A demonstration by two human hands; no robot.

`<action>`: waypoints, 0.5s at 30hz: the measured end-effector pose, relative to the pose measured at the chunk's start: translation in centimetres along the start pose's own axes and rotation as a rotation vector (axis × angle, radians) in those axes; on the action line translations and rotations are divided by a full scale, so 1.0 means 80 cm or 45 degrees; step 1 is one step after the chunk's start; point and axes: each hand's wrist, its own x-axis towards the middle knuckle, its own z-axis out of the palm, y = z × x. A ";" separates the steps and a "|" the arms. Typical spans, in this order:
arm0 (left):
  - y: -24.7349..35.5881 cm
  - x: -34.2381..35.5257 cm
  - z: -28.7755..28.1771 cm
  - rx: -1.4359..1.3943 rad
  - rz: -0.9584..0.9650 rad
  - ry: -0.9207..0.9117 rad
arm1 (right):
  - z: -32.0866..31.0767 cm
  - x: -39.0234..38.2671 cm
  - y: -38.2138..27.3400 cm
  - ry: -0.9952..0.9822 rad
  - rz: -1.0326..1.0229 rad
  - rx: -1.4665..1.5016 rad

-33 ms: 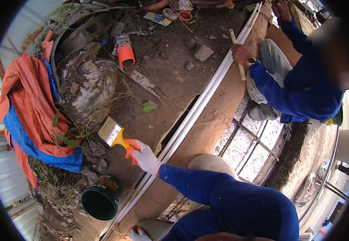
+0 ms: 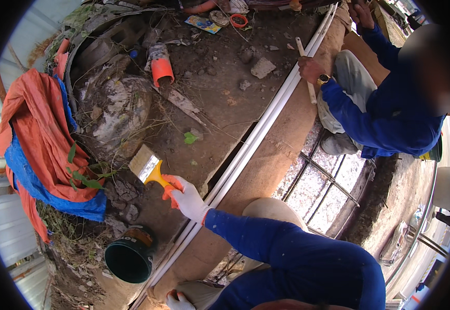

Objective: The person applies a liquid coating to a long white pipe using a brush and bucket, then uses a hammer to secure the pipe in place. The person repeatedly dips the brush into the bucket and brushes along the pipe's length.

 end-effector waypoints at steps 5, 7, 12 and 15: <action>-0.092 0.039 0.031 -0.040 0.085 -0.032 | -0.013 0.010 -0.043 0.208 -0.132 0.079; -0.123 0.058 0.054 -0.112 0.089 -0.073 | -0.014 0.015 -0.055 0.196 -0.158 0.079; -0.202 0.099 0.079 -0.262 0.031 -0.275 | -0.002 0.009 -0.042 -0.139 0.055 -0.012; -0.196 0.086 0.079 -0.197 0.073 -0.158 | 0.000 0.008 -0.032 -0.216 0.061 -0.060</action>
